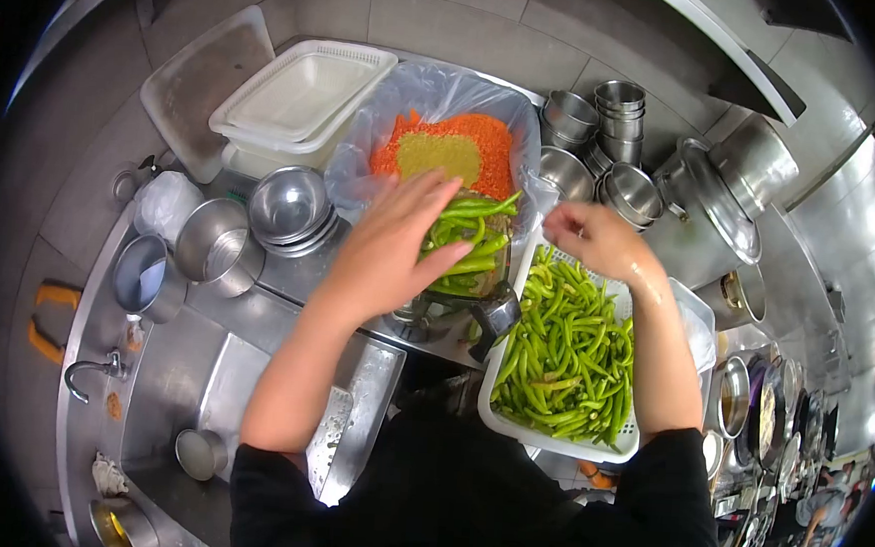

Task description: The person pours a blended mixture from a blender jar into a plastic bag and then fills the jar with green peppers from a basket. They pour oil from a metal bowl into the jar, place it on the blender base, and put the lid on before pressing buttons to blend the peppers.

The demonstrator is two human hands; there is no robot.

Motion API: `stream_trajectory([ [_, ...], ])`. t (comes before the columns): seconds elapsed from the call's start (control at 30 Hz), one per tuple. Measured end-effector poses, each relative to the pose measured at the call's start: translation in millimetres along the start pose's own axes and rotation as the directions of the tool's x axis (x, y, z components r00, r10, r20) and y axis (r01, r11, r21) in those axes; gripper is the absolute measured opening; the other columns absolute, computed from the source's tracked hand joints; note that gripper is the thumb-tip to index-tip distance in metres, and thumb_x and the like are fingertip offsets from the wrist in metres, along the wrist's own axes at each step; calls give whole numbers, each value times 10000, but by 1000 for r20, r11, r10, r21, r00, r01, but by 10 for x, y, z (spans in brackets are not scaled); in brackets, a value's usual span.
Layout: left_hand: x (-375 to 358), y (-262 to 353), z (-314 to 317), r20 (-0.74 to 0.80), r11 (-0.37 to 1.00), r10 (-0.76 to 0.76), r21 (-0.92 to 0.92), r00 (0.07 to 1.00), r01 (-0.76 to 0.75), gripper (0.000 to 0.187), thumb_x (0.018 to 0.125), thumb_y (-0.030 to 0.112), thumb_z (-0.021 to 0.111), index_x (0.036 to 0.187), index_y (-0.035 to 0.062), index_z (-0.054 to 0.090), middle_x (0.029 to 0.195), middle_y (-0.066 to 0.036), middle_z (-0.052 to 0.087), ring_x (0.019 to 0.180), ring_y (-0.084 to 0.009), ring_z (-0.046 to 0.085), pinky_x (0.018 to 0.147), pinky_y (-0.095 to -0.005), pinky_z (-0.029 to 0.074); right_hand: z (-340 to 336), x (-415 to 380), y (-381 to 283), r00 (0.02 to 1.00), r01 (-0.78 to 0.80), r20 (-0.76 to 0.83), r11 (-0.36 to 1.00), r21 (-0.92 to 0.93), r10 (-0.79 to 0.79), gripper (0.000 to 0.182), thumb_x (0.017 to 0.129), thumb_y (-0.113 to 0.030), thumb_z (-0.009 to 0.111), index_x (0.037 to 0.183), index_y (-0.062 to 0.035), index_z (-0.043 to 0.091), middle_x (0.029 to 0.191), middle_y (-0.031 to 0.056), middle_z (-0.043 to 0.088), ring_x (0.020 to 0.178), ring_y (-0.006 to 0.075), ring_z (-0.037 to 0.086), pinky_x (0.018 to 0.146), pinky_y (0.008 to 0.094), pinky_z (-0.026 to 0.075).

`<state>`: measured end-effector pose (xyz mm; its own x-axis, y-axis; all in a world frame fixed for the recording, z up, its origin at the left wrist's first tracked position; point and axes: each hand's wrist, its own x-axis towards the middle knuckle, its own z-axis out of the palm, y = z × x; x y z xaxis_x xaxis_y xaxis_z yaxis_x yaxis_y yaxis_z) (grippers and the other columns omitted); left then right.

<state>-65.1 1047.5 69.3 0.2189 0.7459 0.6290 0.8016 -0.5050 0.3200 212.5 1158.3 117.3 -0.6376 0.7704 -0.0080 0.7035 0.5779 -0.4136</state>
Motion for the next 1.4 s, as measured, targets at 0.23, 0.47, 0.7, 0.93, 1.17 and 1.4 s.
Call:
stream_trajectory([
  [0.23,344,206,291,527,992,-86,128,846,21,519,961,411,546,1248,-21,553,1328,-227,546,1280,-363,480,1062,-417,395,1247,-419,516,977,-90,194,996,7,87,384,855,-272,665,1188,-88,613,1106,168,661,1031,350,629,913,422,491],
  [0.47,84,302,126,-10,990,139,41,990,-138,363,959,331,579,1016,-15,671,1165,-190,646,1131,-304,595,968,-381,457,1403,-539,533,999,-51,1,999,0,51,428,865,-241,672,1256,-100,569,1100,184,636,1027,360,618,909,437,491],
  [0.7,-1648,585,650,770,757,-391,-43,505,652,623,921,518,575,1192,-44,591,1061,-269,653,944,-381,660,816,-434,518,1137,-1051,667,976,-199,-39,944,263,217,414,846,-125,705,1244,-80,601,965,94,632,773,189,612,720,318,506],
  [0.93,-1703,552,1978,476,693,-699,262,535,672,399,916,358,607,1028,-20,544,1028,-244,671,844,-407,683,776,-466,554,1074,-1153,594,988,-143,-9,943,302,153,371,857,-96,687,1219,-69,610,894,72,631,785,165,611,701,299,498],
  [1.17,-1815,432,1827,478,757,-623,169,619,631,197,892,188,573,1001,25,552,844,-217,679,794,-409,662,734,-515,515,1044,-1379,811,980,-76,170,982,-174,106,541,826,-247,734,1313,-88,561,1257,159,607,1152,316,582,987,385,466],
  [1.4,-1745,682,318,640,673,-570,4,516,739,206,867,224,649,918,37,576,733,-175,622,696,-326,629,633,-436,479,1809,-1161,627,942,-154,227,919,-364,248,1087,712,-429,796,1511,19,210,1448,316,367,1284,434,459,1075,437,391],
])
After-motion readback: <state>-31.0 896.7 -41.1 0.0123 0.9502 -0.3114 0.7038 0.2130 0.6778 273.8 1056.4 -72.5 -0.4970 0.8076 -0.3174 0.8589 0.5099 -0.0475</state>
